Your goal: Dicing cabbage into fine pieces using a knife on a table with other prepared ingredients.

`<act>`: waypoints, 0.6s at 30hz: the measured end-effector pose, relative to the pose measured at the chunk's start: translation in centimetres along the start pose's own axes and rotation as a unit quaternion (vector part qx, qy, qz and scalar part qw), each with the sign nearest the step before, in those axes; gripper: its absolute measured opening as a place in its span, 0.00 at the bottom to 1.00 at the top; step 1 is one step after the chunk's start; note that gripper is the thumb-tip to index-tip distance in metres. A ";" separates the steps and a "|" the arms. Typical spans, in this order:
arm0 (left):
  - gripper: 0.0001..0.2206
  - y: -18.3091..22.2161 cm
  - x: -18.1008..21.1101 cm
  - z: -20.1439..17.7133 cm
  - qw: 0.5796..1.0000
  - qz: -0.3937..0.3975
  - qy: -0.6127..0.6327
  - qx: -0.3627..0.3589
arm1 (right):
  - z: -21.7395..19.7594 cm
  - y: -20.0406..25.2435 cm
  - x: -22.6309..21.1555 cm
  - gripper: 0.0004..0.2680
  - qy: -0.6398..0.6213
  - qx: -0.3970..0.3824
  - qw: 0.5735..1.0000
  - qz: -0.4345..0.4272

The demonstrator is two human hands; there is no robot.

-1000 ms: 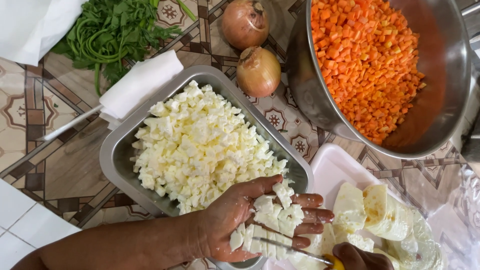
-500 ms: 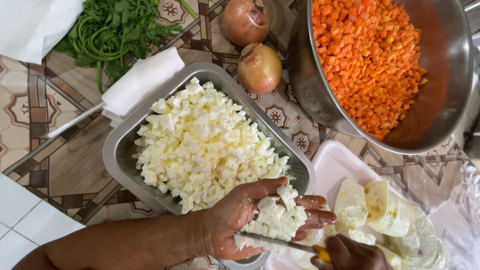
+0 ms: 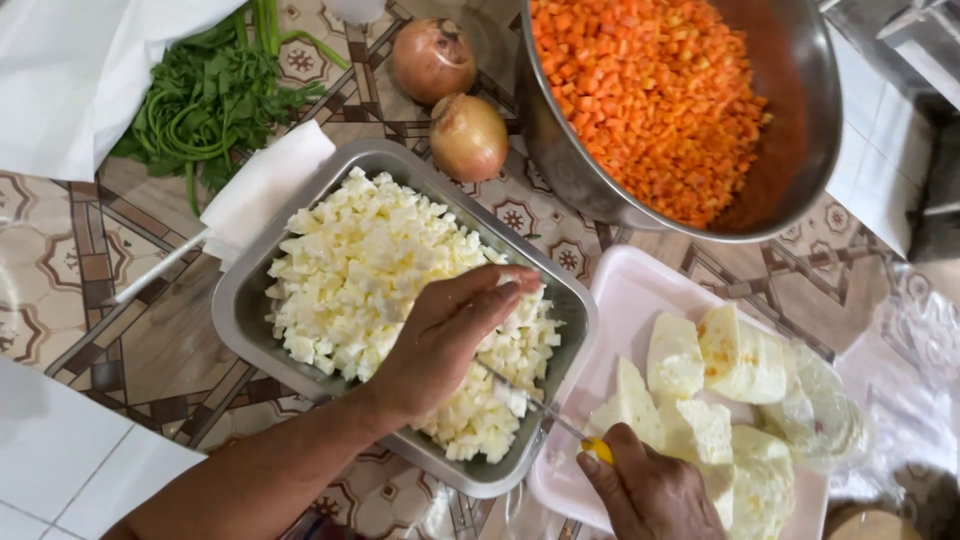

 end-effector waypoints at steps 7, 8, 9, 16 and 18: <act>0.20 0.0 3.4 -0.6 0.922 0.094 -0.366 -0.089 | 2.5 3.3 0.2 0.12 0.020 0.049 0.991 0.124; 0.20 0.2 3.5 -0.7 0.920 0.097 -0.367 -0.095 | 2.9 3.5 -0.4 0.12 0.016 0.053 0.990 0.127; 0.18 0.4 3.8 -0.6 0.909 0.129 -0.383 -0.102 | 3.5 3.7 -1.1 0.10 -0.057 0.033 0.991 0.117; 0.08 3.8 5.1 2.3 0.823 0.356 -0.426 -0.121 | 3.5 5.4 -5.2 0.09 -0.466 -0.134 0.849 0.213; 0.08 5.2 4.1 3.5 0.806 0.355 -0.442 -0.170 | 3.2 6.0 -6.1 0.08 -0.533 -0.145 0.810 0.197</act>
Point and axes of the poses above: each hand's wrist, its own y-axis away from the middle knuckle, its own z-axis out of the palm, x = y × z, the point moved 6 cm from there along -y, towards the middle knuckle, and after that the axes turned 11 degrees about z, right-handed, at the moved point
